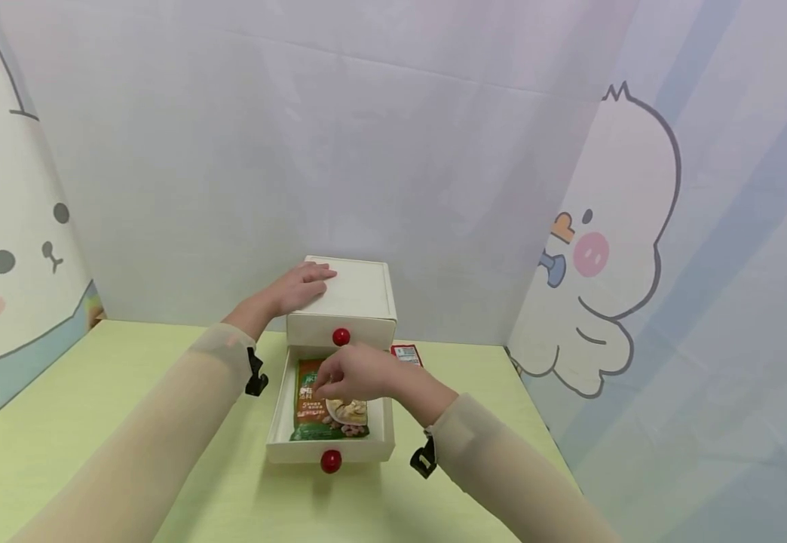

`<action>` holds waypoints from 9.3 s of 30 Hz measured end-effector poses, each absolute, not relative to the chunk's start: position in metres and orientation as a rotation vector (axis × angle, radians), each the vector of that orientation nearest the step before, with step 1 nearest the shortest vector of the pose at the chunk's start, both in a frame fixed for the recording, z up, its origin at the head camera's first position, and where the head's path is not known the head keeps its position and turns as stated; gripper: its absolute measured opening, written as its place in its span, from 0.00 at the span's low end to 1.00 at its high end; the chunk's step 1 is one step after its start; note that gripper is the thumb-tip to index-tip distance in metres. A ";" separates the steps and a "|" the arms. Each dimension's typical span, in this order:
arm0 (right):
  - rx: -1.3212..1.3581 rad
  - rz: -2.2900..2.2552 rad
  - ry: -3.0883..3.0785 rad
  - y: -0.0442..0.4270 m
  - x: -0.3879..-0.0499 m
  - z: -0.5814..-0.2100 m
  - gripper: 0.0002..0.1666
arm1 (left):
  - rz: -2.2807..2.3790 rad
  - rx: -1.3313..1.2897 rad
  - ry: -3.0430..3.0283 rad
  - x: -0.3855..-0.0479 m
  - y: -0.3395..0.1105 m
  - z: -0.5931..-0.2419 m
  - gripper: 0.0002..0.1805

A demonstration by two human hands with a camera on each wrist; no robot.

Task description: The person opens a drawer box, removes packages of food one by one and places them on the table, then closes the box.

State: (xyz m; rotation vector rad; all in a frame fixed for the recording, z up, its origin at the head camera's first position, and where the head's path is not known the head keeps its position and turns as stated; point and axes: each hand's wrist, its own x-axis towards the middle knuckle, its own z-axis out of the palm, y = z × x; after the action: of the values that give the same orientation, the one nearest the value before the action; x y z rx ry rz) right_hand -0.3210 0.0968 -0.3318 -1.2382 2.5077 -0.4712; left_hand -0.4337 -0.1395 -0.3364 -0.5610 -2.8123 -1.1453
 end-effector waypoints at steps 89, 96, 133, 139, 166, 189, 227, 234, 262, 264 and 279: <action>-1.377 -0.145 2.681 0.129 -0.321 -0.363 0.08 | -1.172 -0.549 -2.810 -0.437 -0.139 -0.340 0.32; -1.441 -0.290 2.769 0.148 -0.314 -0.352 0.11 | -1.166 -0.552 -2.809 -0.440 -0.139 -0.343 0.32; -0.755 -1.159 3.107 0.305 -0.341 -0.346 0.11 | -1.189 -0.591 -2.800 -0.439 -0.135 -0.341 0.33; -0.566 -1.079 3.163 0.330 -0.354 -0.365 0.08 | -1.217 -0.592 -2.793 -0.438 -0.136 -0.341 0.33; -0.566 -0.239 2.939 0.352 -0.367 -0.450 0.30 | -1.195 -0.577 -2.790 -0.441 -0.134 -0.343 0.32; -0.545 -0.136 3.093 0.321 -0.375 -0.474 0.15 | -1.212 -0.586 -2.798 -0.443 -0.132 -0.345 0.32; -0.166 -0.084 3.110 0.276 -0.444 -0.491 0.22 | -1.218 -0.597 -2.782 -0.440 -0.139 -0.344 0.33; -0.102 -0.135 3.094 0.276 -0.447 -0.490 0.25 | -1.212 -0.609 -2.766 -0.440 -0.137 -0.344 0.35; -0.076 -0.276 3.105 0.277 -0.454 -0.488 0.17 | -1.212 -0.601 -2.789 -0.440 -0.136 -0.341 0.33; -0.073 -0.267 3.101 0.277 -0.453 -0.487 0.17 | -1.215 -0.598 -2.790 -0.440 -0.136 -0.342 0.33; -0.183 -0.332 3.260 0.263 -0.420 -0.445 0.29 | -1.220 -0.589 -2.778 -0.440 -0.136 -0.343 0.33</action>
State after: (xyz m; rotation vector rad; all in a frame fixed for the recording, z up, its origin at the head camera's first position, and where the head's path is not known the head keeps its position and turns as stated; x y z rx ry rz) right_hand -0.4198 0.2630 -0.4445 -0.1829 3.2597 -0.3318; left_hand -0.4395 -0.1363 -0.3430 -0.5890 -2.7781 -1.2199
